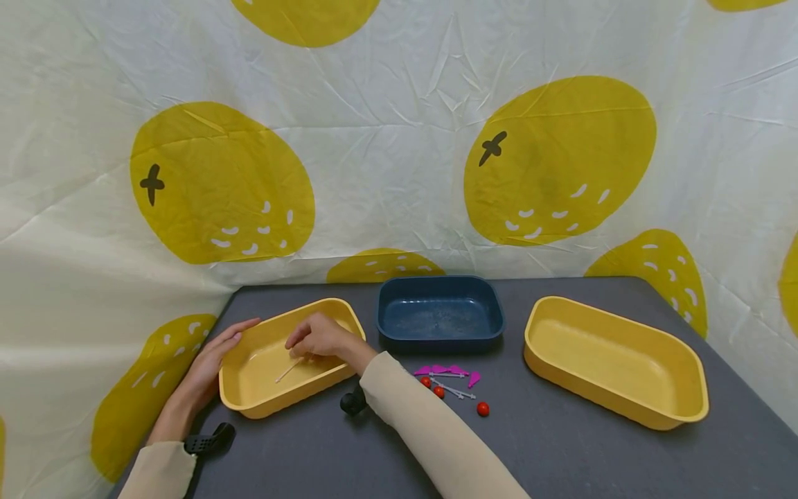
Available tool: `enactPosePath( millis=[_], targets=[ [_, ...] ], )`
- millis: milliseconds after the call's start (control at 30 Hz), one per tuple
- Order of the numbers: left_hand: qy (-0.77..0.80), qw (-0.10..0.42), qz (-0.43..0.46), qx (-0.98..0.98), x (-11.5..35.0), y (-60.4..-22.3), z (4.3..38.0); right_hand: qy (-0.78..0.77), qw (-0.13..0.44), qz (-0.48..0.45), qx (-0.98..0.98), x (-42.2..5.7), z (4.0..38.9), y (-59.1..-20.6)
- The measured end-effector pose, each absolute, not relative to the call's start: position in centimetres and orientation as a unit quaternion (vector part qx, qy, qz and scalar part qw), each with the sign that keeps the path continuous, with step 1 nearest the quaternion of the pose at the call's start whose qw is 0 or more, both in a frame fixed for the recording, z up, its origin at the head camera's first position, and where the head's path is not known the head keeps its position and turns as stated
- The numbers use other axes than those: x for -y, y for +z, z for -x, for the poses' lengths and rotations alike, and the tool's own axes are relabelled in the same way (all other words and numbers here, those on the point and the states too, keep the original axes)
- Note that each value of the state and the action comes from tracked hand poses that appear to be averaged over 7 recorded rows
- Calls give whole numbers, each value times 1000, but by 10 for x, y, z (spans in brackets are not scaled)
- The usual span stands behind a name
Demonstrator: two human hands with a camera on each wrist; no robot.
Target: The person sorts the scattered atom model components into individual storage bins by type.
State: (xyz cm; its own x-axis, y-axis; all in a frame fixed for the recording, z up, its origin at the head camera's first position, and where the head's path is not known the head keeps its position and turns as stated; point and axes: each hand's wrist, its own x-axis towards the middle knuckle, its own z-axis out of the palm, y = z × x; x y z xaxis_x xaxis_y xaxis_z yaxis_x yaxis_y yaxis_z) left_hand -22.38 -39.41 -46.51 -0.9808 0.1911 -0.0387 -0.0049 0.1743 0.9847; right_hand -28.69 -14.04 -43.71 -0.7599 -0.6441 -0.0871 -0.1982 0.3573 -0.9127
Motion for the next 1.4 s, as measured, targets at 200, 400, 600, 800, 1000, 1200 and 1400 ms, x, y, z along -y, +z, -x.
enactPosePath(
  millis=[200,400,600,800,1000,1200,1400],
  targets=[
    [639,76,-64,-763,395,-465,225,-549,214,267,-763,139,289,-437],
    [637,76,-58,-765,394,-464,225,-571,219,269,-744,137,289,-431],
    [636,78,-61,-765,393,-464,227,-572,224,299,-730,126,291,-421],
    [620,70,-67,-778,393,-464,226,-556,208,341,-729,103,290,-403],
    [623,70,-79,-775,396,-465,223,-536,183,397,-722,78,284,-381],
    [624,72,-88,-773,395,-466,223,-522,148,430,-721,45,278,-364],
    [620,73,-80,-777,395,-466,223,-517,131,436,-725,6,264,-356]
  ],
)
